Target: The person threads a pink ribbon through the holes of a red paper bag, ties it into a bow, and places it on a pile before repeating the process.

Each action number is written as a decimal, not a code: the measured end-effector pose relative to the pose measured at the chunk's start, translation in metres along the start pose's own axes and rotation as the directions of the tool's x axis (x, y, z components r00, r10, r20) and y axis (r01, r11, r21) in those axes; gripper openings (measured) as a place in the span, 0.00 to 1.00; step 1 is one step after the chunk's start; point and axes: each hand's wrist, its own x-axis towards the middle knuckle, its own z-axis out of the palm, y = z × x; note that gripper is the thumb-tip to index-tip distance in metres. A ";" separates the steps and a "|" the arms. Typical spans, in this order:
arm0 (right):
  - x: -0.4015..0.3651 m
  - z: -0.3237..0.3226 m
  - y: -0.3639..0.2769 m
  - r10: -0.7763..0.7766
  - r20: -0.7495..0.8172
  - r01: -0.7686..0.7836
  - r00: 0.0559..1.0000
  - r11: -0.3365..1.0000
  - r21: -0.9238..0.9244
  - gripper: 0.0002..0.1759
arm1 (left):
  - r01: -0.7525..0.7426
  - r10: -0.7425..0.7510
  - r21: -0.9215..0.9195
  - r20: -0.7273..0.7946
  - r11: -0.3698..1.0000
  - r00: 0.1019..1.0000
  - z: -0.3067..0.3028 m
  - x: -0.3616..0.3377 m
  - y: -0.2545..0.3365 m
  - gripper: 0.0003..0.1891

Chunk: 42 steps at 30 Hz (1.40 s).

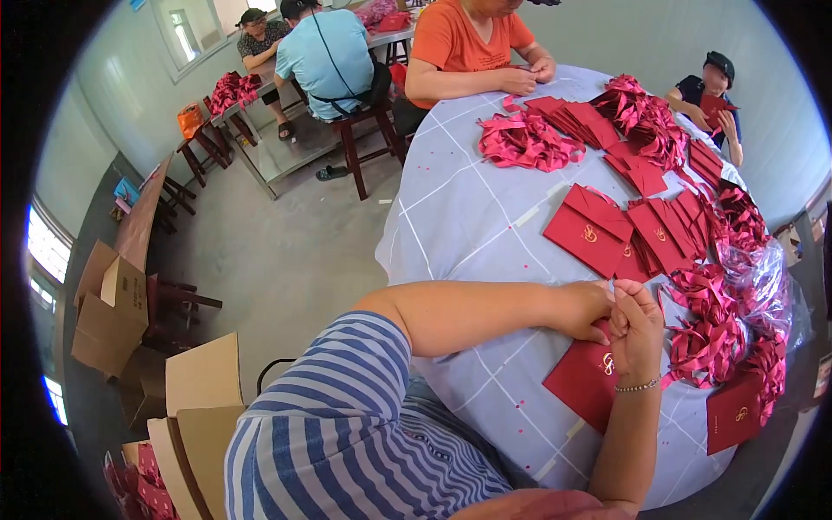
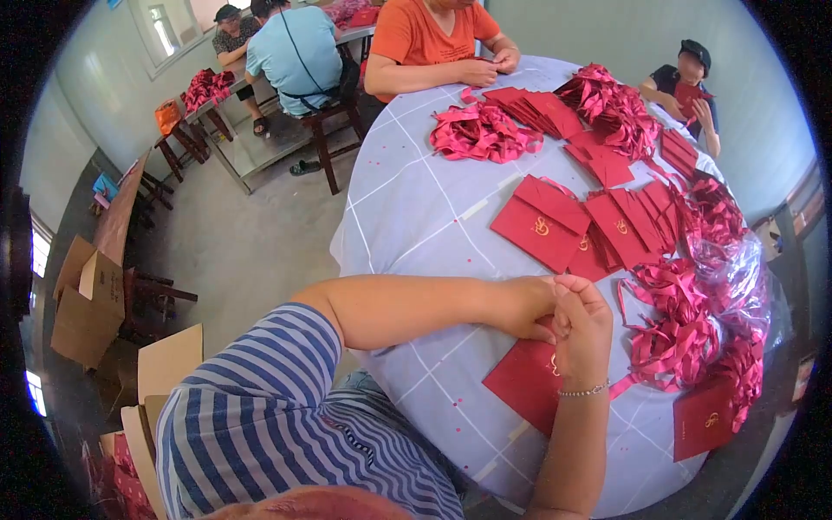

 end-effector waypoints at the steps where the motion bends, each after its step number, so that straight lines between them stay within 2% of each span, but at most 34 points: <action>1: 0.000 0.000 0.000 0.005 -0.005 -0.005 1.000 1.000 0.002 0.07 | -0.015 0.015 0.014 -0.008 1.000 1.000 0.000 0.000 -0.001 0.15; 5: 0.001 -0.002 0.002 0.000 -0.002 0.000 1.000 1.000 -0.009 0.06 | 0.006 -0.006 0.007 -0.027 1.000 1.000 -0.003 0.000 0.005 0.15; 8: 0.001 -0.004 0.003 -0.009 0.019 0.010 1.000 1.000 -0.009 0.06 | 0.046 -0.045 -0.021 0.026 0.999 0.999 -0.005 0.000 0.007 0.14; 11: 0.002 -0.003 0.002 0.003 0.012 -0.003 1.000 1.000 -0.006 0.06 | -0.032 0.032 -0.016 -0.019 0.999 0.999 -0.006 0.001 0.007 0.13; 13: 0.001 -0.001 0.001 0.004 0.001 -0.004 1.000 1.000 -0.012 0.06 | 0.065 -0.065 0.010 0.032 0.998 0.997 -0.010 0.000 0.014 0.12; 22: 0.001 -0.004 0.002 0.004 0.009 -0.004 1.000 1.000 -0.012 0.06 | -0.011 0.012 0.066 -0.007 0.998 1.000 -0.003 0.000 0.003 0.13; 28: 0.002 -0.003 0.003 0.007 -0.002 -0.007 1.000 1.000 -0.027 0.05 | 0.051 -0.053 0.052 0.047 0.997 0.997 -0.004 0.000 0.003 0.13; 31: 0.001 -0.001 0.002 0.014 0.002 -0.014 1.000 1.000 -0.026 0.05 | 0.001 0.000 0.080 -0.011 0.997 1.000 -0.002 -0.001 0.002 0.13; 37: 0.001 -0.001 0.004 0.015 -0.012 -0.015 1.000 0.999 -0.052 0.04 | 0.015 -0.015 -0.004 0.000 1.000 1.000 -0.002 0.000 0.001 0.12; 40: 0.004 -0.006 0.009 -0.008 0.002 0.008 1.000 1.000 -0.019 0.05 | 0.072 -0.074 0.044 0.033 0.996 0.997 -0.005 0.001 0.008 0.11; 42: 0.003 -0.006 0.008 -0.007 0.017 0.008 1.000 1.000 -0.020 0.06 | 0.053 -0.055 0.054 0.028 0.997 0.998 -0.006 0.001 0.008 0.11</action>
